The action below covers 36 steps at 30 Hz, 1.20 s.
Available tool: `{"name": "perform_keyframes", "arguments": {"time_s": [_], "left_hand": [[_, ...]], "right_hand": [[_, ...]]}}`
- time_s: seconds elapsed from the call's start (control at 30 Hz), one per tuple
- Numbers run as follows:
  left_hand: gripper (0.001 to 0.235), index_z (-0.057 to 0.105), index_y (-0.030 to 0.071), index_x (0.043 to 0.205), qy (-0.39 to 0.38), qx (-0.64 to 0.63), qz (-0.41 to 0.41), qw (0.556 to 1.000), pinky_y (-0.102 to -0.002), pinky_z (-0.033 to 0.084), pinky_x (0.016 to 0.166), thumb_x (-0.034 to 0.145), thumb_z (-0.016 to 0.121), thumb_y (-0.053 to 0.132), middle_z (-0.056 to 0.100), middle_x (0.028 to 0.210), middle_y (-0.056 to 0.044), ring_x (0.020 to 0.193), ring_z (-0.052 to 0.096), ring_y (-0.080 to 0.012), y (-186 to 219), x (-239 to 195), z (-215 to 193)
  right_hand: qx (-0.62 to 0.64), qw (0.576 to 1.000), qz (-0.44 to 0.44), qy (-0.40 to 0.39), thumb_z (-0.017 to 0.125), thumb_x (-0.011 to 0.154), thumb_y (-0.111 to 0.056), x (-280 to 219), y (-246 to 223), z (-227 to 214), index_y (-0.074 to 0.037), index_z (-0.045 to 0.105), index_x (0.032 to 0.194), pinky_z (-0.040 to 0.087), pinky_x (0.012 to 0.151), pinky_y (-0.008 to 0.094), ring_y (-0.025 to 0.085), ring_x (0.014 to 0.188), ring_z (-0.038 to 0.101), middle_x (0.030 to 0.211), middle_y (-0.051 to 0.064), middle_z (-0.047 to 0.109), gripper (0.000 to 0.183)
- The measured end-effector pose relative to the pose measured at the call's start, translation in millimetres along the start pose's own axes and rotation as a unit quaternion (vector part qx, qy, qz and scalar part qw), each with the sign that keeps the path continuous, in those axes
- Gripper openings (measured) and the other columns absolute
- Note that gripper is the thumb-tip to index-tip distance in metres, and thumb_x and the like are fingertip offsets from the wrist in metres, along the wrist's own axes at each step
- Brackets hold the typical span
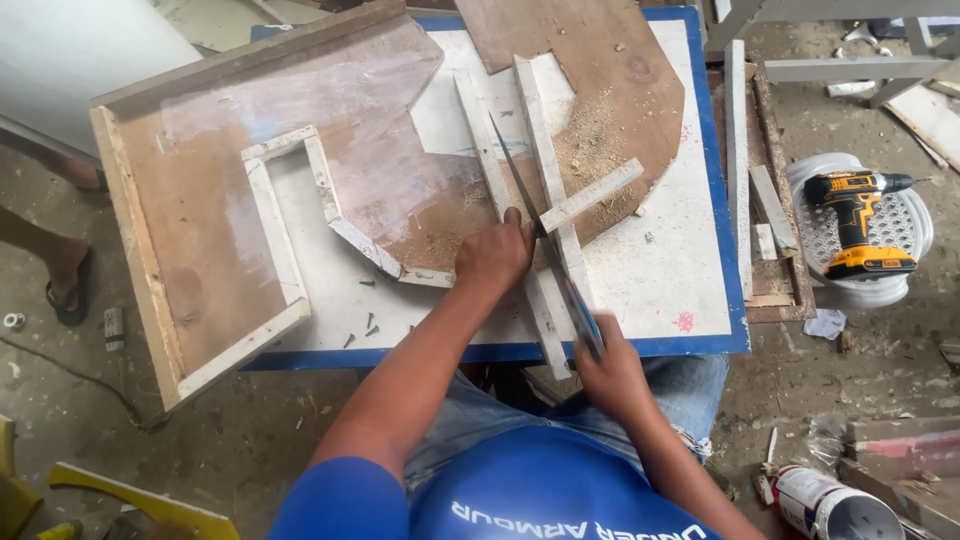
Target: Trimming a wooden piece with a hand saw and smoothing the assembly with a hand plane.
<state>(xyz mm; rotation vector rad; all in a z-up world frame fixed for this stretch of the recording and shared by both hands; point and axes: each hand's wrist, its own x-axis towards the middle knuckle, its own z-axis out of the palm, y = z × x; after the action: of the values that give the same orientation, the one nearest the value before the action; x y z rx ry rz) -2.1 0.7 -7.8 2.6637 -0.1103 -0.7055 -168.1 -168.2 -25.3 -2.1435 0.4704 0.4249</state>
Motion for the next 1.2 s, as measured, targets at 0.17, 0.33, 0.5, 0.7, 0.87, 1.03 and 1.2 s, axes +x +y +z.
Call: {"name": "perform_keyframes", "arguments": {"time_s": [0.17, 0.33, 0.5, 0.7, 0.87, 1.03, 1.2], "left_hand": [[0.051, 0.044, 0.011, 0.131, -0.021, -0.029, -0.016, 0.999, -0.055, 0.055, 0.071, 0.109, 0.020, 0.050, 0.069, 0.102, -0.020, 0.093, 0.066, -0.0444, 10.1, -15.1, -19.2], [0.048, 0.047, 0.008, 0.126, 0.021, 0.006, 0.034, 0.999, -0.047, 0.052, 0.055, 0.109, 0.020, 0.045, 0.067, 0.080, -0.009, 0.069, 0.065, -0.0328, -1.3, -3.7, 2.4], [0.048, 0.046, 0.006, 0.127, 0.031, 0.032, 0.044, 0.998, -0.047, 0.051, 0.051, 0.109, 0.021, 0.043, 0.067, 0.078, -0.010, 0.065, 0.065, -0.0337, -3.0, 2.0, 7.0], [0.048, 0.050, 0.006, 0.120, 0.011, 0.000, 0.042, 0.999, -0.062, 0.058, 0.083, 0.106, 0.024, 0.043, 0.072, 0.097, -0.024, 0.099, 0.073, -0.0471, 2.5, -17.6, -14.3], [0.051, 0.051, 0.009, 0.120, 0.010, -0.008, 0.023, 1.000, -0.064, 0.057, 0.085, 0.104, 0.024, 0.049, 0.072, 0.100, -0.024, 0.102, 0.071, -0.0484, -2.1, -4.9, -5.8], [0.045, 0.050, 0.007, 0.116, 0.009, 0.023, 0.038, 0.999, -0.061, 0.058, 0.085, 0.106, 0.024, 0.043, 0.073, 0.096, -0.024, 0.098, 0.073, -0.0456, 4.6, -17.4, -15.7], [0.046, 0.050, 0.008, 0.117, 0.027, 0.030, 0.046, 0.998, -0.061, 0.059, 0.080, 0.107, 0.023, 0.044, 0.072, 0.094, -0.022, 0.096, 0.074, -0.0442, -1.5, -7.2, -4.8]], "right_hand": [[0.019, 0.999, 0.015, -0.027, 0.056, 0.096, -0.023, -7.5, -25.8, -16.8, -0.019, 0.055, 0.118, 0.046, 0.064, 0.040, 0.024, 0.066, 0.060, 0.079, 0.010, 0.066, 0.023], [-0.021, 0.997, 0.063, -0.040, 0.061, 0.094, -0.021, -83.3, 72.3, -25.2, -0.026, 0.054, 0.133, 0.053, 0.068, 0.037, 0.020, 0.072, 0.069, 0.089, 0.005, 0.075, 0.040], [-0.083, 0.984, 0.145, -0.056, 0.066, 0.090, -0.037, -104.1, 116.8, -35.1, -0.036, 0.054, 0.127, 0.053, 0.071, 0.037, 0.027, 0.074, 0.079, 0.085, 0.004, 0.079, 0.039], [-0.032, 0.999, 0.031, -0.006, 0.065, 0.093, -0.028, -4.6, -17.2, -10.5, -0.022, 0.060, 0.130, 0.055, 0.083, 0.059, 0.050, 0.102, 0.071, 0.101, 0.027, 0.075, 0.038], [-0.003, 1.000, 0.025, -0.019, 0.064, 0.096, -0.028, -8.7, -35.3, -15.2, -0.017, 0.058, 0.132, 0.057, 0.082, 0.058, 0.050, 0.100, 0.071, 0.102, 0.031, 0.073, 0.038], [-0.054, 0.991, 0.120, -0.030, 0.066, 0.092, -0.028, -75.4, 1.0, -30.4, -0.026, 0.062, 0.129, 0.056, 0.088, 0.057, 0.050, 0.107, 0.070, 0.105, 0.027, 0.077, 0.037], [-0.038, 0.992, 0.118, -0.015, 0.066, 0.092, -0.029, -70.0, 4.0, -18.6, -0.023, 0.063, 0.124, 0.056, 0.084, 0.057, 0.049, 0.104, 0.071, 0.101, 0.027, 0.077, 0.032]]}}
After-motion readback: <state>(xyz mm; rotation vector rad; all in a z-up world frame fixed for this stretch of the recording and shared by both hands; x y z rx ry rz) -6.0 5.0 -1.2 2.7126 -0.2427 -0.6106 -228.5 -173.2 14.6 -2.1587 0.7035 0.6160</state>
